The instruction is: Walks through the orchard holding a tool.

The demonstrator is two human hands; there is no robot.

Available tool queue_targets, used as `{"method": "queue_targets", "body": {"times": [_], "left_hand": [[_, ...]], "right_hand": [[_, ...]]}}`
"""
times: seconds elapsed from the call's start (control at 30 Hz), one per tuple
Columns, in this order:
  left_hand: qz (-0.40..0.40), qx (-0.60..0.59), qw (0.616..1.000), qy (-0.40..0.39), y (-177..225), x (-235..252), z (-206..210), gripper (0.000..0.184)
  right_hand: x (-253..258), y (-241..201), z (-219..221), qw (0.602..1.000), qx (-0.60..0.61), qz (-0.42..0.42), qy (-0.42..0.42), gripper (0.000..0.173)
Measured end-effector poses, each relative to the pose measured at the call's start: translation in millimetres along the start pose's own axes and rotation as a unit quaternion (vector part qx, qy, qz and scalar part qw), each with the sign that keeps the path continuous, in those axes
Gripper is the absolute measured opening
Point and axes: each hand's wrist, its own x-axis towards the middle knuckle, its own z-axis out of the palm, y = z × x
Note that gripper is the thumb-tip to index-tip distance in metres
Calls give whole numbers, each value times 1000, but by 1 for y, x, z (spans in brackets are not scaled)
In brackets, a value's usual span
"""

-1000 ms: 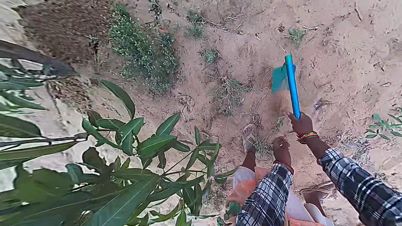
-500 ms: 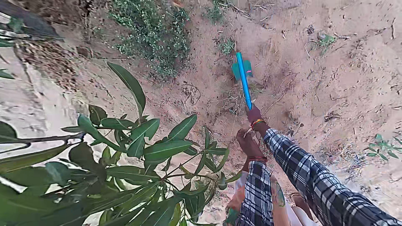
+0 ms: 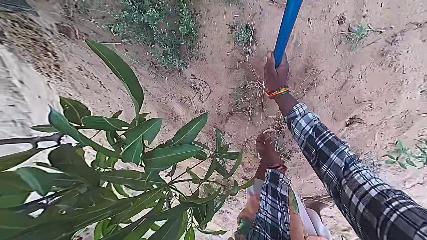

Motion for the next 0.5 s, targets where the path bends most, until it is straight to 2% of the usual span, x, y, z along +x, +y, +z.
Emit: {"method": "queue_targets", "body": {"times": [0.03, 0.07, 0.1, 0.13, 0.2, 0.27, 0.33, 0.4, 0.5], "left_hand": [[-219, -63, 972, 62, 27, 12, 7, 41], [-340, -92, 928, 119, 44, 31, 11, 40], [-381, -96, 908, 146, 53, 43, 13, 39], [-382, -89, 907, 156, 59, 49, 13, 38], [-347, -78, 920, 165, 62, 59, 13, 33], [-336, -65, 922, 179, 63, 59, 7, 32], [-331, -61, 924, 180, 61, 56, 6, 32], [-331, -64, 927, 164, 58, 49, 8, 31], [-343, -62, 926, 146, 53, 35, 14, 30]], "right_hand": [[-33, 19, -6, 991, -87, 90, -43, 39], [-70, 36, -15, 959, -149, 214, -107, 45], [-108, 51, -25, 916, -175, 324, -158, 50], [-145, 59, -34, 878, -180, 404, -183, 51], [-193, 55, -48, 834, -172, 492, -183, 49], [-231, 36, -69, 826, -197, 495, -182, 46], [-233, 19, -87, 841, -234, 451, -188, 46], [-203, 16, -94, 877, -250, 374, -170, 46], [-116, 17, -88, 925, -243, 261, -132, 46]]}}
